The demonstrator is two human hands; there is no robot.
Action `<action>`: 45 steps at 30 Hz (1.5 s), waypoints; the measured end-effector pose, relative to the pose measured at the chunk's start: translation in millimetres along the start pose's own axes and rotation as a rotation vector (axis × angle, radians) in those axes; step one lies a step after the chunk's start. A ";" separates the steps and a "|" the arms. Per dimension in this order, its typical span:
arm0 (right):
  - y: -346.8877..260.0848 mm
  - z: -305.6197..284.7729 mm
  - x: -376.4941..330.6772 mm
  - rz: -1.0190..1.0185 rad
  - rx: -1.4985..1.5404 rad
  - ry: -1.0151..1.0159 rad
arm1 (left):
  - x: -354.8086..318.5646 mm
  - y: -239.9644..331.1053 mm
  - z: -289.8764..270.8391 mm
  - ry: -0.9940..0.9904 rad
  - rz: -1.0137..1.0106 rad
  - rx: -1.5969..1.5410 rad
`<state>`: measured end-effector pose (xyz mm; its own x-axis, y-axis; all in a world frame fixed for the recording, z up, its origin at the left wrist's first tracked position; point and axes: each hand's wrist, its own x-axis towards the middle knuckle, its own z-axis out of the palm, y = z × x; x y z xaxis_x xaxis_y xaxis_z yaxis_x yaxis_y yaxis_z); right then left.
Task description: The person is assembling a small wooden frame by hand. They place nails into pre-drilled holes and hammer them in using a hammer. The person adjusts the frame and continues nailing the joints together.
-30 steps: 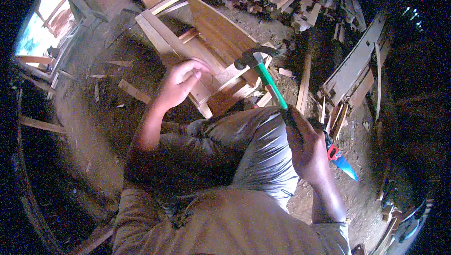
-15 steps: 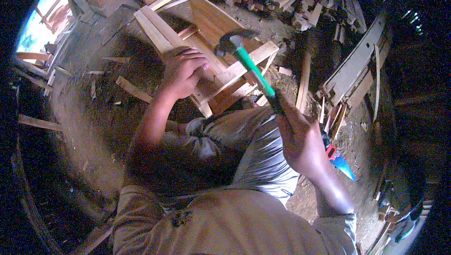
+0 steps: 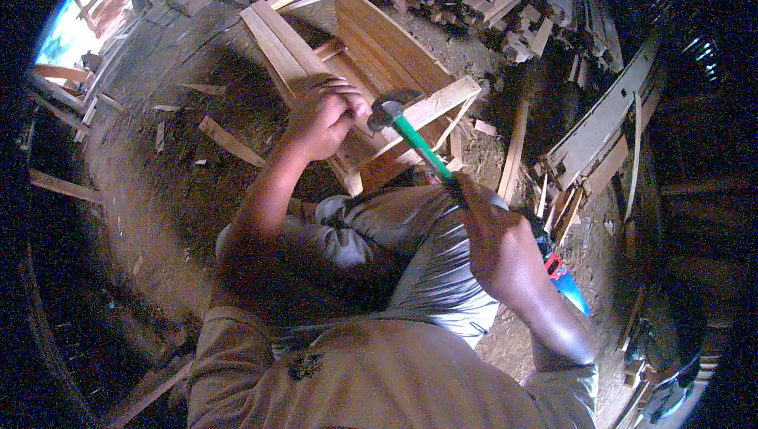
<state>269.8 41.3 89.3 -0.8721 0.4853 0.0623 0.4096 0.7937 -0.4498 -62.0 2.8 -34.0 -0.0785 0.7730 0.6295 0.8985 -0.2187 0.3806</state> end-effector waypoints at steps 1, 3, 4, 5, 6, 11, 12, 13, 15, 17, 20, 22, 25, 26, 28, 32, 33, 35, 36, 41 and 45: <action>-3.6 -3.7 -1.6 0.011 -0.039 0.062 | -2.1 -2.0 2.1 0.052 0.019 -0.009; -4.6 -8.4 -7.0 0.072 0.041 0.200 | 1.1 2.9 -3.6 -0.034 -0.035 0.005; -3.9 -7.4 -7.4 0.104 0.102 0.269 | 1.8 4.6 -5.4 -0.077 -0.062 0.013; -5.2 -7.6 -8.3 0.135 0.163 0.341 | 2.5 4.4 -5.1 -0.057 -0.035 0.029; -9.1 -5.0 -7.0 0.146 0.201 0.368 | 3.1 3.7 -4.6 -0.037 -0.009 0.046; 2.8 3.0 -0.5 -0.112 -0.050 0.098 | 0.3 -1.5 3.2 0.053 -0.005 -0.021; 0.6 4.4 -2.7 -0.025 0.016 0.068 | -0.5 0.2 0.4 0.031 -0.016 -0.033; -4.8 2.3 -4.3 -0.012 0.031 0.151 | -0.1 1.8 -2.9 0.010 -0.028 -0.045; -9.2 1.4 -9.8 0.067 0.122 0.324 | 4.3 6.4 -9.6 -0.098 -0.064 0.024; -12.4 0.1 -9.6 0.168 0.186 0.369 | 3.3 3.8 -5.9 -0.067 -0.040 0.033; -6.3 14.2 -8.3 0.003 0.016 0.321 | 0.9 -6.0 3.5 -0.045 -0.017 -0.027; -1.7 1.8 -1.4 -0.018 -0.011 0.011 | 2.1 -8.8 6.2 -0.010 0.005 -0.029; -5.8 -1.6 -3.1 -0.061 -0.088 0.318 | -2.2 -9.3 5.1 -0.033 0.000 -0.027; -7.8 -1.7 -7.3 0.068 0.104 0.357 | 0.0 -8.5 1.9 -0.047 0.001 -0.027; -8.2 2.7 -13.8 0.182 0.297 0.451 | 0.5 -2.2 2.0 -0.020 0.001 0.011; -1.7 12.6 -7.9 0.038 0.056 0.183 | -1.4 -3.5 2.9 0.032 0.024 -0.014; -4.1 12.7 -6.2 0.079 0.125 0.066 | -2.4 -3.3 3.1 0.040 0.026 -0.037; 2.3 13.6 -10.8 0.028 0.037 0.256 | -0.7 -1.4 -3.1 -0.034 0.002 -0.022; -0.1 9.8 -15.0 0.034 0.023 0.319 | 0.4 0.5 -4.6 -0.070 -0.010 -0.015; -5.4 14.7 -13.3 0.130 0.136 0.336 | -0.7 -7.2 0.8 -0.104 -0.030 -0.053; -3.0 7.4 -7.2 0.020 -0.026 0.145 | -5.3 -2.5 1.2 -0.044 -0.037 -0.025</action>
<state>272.9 32.8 83.6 -0.8170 0.5470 0.1822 0.4345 0.7918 -0.4292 -63.3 -0.1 -39.1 -0.0917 0.8059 0.5849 0.8842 -0.2043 0.4202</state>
